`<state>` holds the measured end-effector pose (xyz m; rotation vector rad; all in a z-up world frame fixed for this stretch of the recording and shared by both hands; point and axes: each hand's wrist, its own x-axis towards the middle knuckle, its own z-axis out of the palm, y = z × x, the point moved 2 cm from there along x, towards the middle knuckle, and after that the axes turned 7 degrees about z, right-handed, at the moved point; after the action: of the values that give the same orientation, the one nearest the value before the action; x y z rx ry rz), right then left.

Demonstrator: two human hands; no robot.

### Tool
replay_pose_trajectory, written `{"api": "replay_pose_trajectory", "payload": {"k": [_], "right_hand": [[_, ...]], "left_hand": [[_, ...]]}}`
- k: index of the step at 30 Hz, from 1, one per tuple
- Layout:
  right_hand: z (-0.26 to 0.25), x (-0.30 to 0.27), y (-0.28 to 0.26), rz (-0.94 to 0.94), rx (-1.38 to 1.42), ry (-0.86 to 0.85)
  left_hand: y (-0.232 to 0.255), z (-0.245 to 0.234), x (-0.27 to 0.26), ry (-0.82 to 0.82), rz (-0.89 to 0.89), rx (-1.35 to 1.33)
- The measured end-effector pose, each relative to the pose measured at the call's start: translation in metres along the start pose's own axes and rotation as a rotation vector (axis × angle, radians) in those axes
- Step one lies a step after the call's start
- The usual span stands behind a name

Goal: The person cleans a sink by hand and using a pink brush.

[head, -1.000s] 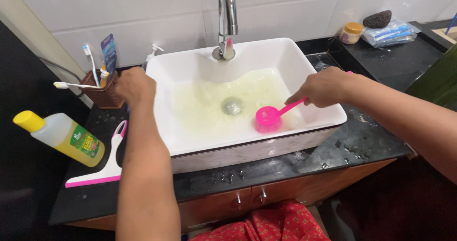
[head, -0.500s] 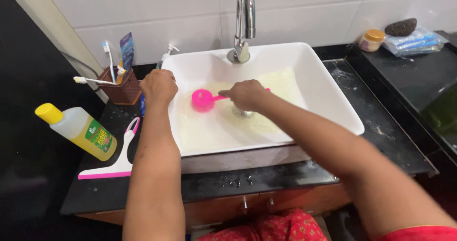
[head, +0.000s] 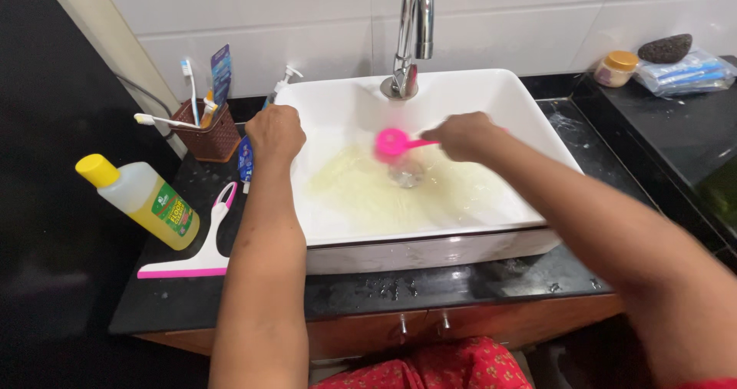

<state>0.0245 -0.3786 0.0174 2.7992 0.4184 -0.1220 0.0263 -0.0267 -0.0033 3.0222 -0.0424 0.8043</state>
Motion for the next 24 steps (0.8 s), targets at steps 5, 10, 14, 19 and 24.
{"api": "replay_pose_trajectory", "payload": {"k": [5,10,14,19,24], "right_hand": [[0.007,-0.06,0.09,0.256,-0.118,-0.063],[-0.015,-0.113,0.099,0.325,-0.091,-0.224],[-0.036,-0.163,0.085,0.271,-0.089,-0.304],[-0.05,-0.193,0.08,0.33,-0.091,-0.338],[-0.032,-0.122,0.034,0.188,0.007,-0.282]], "left_hand": [[0.004,-0.003,-0.005,0.036,-0.005,-0.028],[0.011,-0.008,-0.006,-0.006,-0.033,-0.041],[0.011,-0.011,-0.007,-0.009,-0.038,-0.037],[0.012,-0.012,-0.002,-0.044,-0.054,-0.04],[0.011,-0.009,-0.006,0.007,-0.04,-0.08]]}}
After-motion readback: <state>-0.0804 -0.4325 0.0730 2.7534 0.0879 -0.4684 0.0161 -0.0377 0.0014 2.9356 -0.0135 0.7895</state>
